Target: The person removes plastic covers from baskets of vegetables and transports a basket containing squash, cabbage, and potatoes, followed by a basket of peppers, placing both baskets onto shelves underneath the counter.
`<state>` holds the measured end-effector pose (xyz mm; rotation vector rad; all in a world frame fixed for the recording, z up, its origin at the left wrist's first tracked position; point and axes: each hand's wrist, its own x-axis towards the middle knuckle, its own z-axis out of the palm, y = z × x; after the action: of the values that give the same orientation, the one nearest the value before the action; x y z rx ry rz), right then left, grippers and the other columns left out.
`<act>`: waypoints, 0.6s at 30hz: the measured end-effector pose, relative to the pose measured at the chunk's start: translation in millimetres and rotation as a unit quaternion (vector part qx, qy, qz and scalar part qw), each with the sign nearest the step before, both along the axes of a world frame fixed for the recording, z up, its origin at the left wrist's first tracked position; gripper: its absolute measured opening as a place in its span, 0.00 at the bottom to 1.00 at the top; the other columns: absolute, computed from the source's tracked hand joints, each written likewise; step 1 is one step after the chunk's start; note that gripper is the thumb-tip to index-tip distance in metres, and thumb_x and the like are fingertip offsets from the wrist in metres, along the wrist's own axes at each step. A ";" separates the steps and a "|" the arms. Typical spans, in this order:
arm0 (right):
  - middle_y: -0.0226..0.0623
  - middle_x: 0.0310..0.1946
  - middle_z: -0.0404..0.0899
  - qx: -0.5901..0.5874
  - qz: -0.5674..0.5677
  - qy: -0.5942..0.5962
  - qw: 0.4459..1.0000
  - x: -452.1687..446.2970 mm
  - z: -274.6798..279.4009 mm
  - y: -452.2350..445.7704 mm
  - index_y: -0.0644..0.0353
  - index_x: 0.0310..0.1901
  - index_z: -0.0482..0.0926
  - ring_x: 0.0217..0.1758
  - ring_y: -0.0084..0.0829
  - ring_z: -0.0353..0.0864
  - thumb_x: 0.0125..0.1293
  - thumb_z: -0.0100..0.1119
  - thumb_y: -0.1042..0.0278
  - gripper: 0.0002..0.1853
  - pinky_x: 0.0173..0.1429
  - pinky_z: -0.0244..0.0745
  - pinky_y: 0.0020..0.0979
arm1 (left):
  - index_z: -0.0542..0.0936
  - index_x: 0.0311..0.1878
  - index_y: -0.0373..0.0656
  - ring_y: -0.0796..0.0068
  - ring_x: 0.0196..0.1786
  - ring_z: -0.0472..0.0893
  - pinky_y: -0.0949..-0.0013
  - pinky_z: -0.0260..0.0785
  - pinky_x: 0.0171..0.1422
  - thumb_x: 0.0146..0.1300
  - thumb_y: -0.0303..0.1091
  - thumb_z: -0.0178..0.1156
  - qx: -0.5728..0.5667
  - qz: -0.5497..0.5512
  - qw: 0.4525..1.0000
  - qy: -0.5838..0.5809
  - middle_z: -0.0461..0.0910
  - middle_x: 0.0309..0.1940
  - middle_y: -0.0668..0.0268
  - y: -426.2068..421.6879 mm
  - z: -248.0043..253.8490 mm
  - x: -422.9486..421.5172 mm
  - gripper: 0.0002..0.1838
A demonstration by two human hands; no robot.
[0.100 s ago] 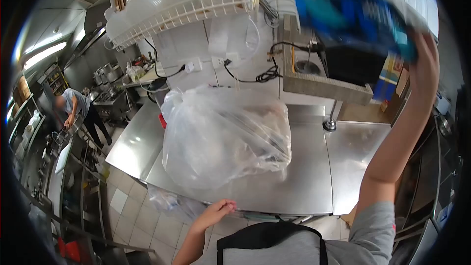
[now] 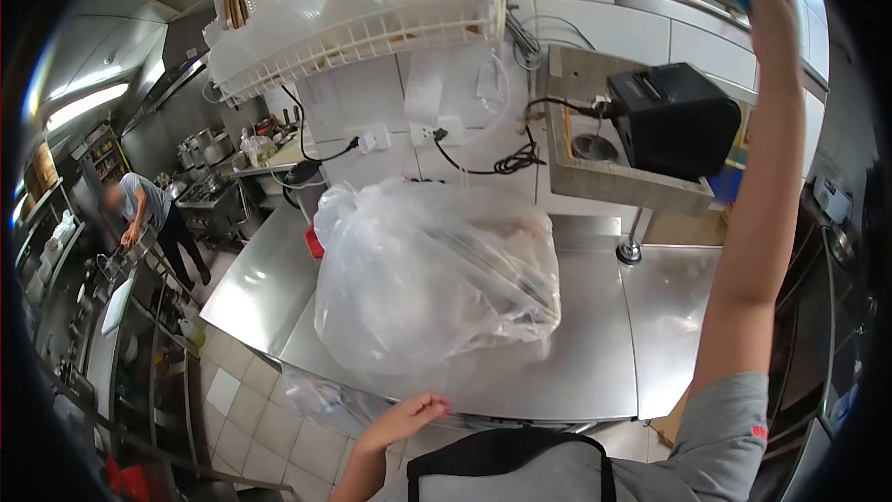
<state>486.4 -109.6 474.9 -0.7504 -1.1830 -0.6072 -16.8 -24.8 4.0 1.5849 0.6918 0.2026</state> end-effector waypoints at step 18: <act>0.54 0.47 0.67 0.085 -0.014 0.304 0.949 -44.4 117.1 305.8 0.65 0.44 0.56 0.42 0.43 0.78 0.48 0.68 0.68 0.30 0.29 0.82 0.37 | 0.70 0.54 0.36 0.72 0.49 0.75 0.71 0.66 0.54 0.66 0.33 0.50 -0.005 0.172 0.981 -0.089 0.75 0.45 0.61 52.4 25.3 -73.0 0.16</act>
<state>442.0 196.2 592.0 -0.7357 -0.5431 -0.4460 -89.8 27.6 29.3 1.4090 0.8212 0.5870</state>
